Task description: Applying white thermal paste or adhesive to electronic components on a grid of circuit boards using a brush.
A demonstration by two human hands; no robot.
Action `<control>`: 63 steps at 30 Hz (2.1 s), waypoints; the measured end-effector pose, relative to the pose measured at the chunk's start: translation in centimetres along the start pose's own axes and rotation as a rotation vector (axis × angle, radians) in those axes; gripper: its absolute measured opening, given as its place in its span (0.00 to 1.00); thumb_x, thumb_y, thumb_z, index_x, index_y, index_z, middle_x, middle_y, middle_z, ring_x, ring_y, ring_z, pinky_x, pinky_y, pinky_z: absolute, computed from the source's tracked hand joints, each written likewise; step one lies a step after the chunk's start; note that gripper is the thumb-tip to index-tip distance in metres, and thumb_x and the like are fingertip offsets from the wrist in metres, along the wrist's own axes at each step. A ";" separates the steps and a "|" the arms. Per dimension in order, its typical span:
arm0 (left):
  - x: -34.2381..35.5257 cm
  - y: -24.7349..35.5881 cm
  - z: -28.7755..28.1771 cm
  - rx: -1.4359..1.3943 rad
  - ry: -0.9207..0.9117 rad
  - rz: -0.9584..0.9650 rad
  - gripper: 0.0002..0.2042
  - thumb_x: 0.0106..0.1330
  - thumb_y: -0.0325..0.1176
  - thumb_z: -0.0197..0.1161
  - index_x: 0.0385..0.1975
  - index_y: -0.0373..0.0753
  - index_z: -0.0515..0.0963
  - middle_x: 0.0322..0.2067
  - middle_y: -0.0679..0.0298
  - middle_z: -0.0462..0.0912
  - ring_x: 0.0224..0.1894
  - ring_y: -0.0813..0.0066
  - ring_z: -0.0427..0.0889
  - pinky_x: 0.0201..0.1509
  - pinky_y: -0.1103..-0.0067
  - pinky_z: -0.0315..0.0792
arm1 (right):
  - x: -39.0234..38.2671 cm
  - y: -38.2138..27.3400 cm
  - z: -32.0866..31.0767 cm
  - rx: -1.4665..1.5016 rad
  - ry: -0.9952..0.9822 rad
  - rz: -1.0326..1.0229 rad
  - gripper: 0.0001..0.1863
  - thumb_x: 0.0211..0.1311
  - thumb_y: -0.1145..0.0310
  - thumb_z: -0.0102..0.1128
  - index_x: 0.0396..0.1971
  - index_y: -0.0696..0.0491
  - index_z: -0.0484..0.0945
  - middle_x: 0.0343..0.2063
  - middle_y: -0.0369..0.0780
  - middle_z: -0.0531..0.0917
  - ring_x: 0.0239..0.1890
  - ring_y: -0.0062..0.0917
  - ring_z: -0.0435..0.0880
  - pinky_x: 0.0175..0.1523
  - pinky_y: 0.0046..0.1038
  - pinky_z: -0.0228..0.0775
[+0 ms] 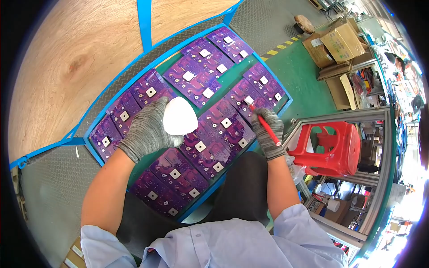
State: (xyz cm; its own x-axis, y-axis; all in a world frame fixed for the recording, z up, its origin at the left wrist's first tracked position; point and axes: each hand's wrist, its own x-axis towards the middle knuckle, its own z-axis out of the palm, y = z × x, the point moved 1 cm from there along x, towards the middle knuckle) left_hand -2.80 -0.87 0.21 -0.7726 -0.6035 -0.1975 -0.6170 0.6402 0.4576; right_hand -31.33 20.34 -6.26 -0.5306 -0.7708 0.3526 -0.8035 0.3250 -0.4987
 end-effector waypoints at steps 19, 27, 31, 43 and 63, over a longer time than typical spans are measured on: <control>0.3 -0.4 0.7 -0.059 0.003 0.024 0.56 0.39 0.49 0.82 0.69 0.24 0.63 0.59 0.39 0.77 0.63 0.50 0.78 0.71 0.67 0.70 | -2.2 -1.0 -0.8 -0.046 0.033 0.055 0.08 0.58 0.74 0.69 0.38 0.51 0.84 0.31 0.44 0.86 0.35 0.37 0.87 0.42 0.34 0.79; 0.1 -0.6 0.4 -0.076 0.043 0.028 0.55 0.39 0.49 0.83 0.68 0.25 0.64 0.57 0.39 0.78 0.61 0.49 0.79 0.70 0.66 0.71 | -1.8 -3.1 -0.7 0.121 0.079 0.140 0.08 0.61 0.76 0.67 0.40 0.54 0.85 0.32 0.45 0.85 0.32 0.33 0.86 0.41 0.30 0.78; -0.3 -0.3 0.0 -0.124 0.059 0.092 0.52 0.40 0.47 0.83 0.65 0.26 0.66 0.55 0.41 0.79 0.59 0.49 0.81 0.68 0.64 0.73 | -1.1 -2.9 -0.9 0.354 -0.043 0.085 0.06 0.66 0.73 0.66 0.41 0.56 0.84 0.31 0.37 0.85 0.32 0.21 0.84 0.38 0.25 0.76; -1.6 1.9 -1.2 -0.117 0.100 0.227 0.50 0.37 0.42 0.84 0.63 0.29 0.66 0.55 0.44 0.78 0.57 0.48 0.81 0.64 0.63 0.76 | -0.3 -18.6 -7.2 0.300 -0.205 -0.157 0.10 0.58 0.73 0.70 0.40 0.53 0.85 0.26 0.44 0.84 0.27 0.38 0.86 0.34 0.33 0.79; -3.1 2.8 -1.1 -0.128 0.076 0.226 0.53 0.37 0.45 0.85 0.64 0.24 0.65 0.54 0.41 0.78 0.58 0.48 0.80 0.67 0.62 0.73 | -3.7 -17.8 -8.3 0.220 0.007 -0.312 0.12 0.53 0.75 0.72 0.39 0.52 0.84 0.23 0.42 0.82 0.25 0.36 0.85 0.29 0.33 0.78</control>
State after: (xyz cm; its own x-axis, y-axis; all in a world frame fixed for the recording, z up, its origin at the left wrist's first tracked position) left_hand -2.00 2.28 3.04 -0.8720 -0.4893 -0.0144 -0.4027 0.7004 0.5893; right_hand -17.32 21.96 7.83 -0.2722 -0.8098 0.5197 -0.8502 -0.0505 -0.5240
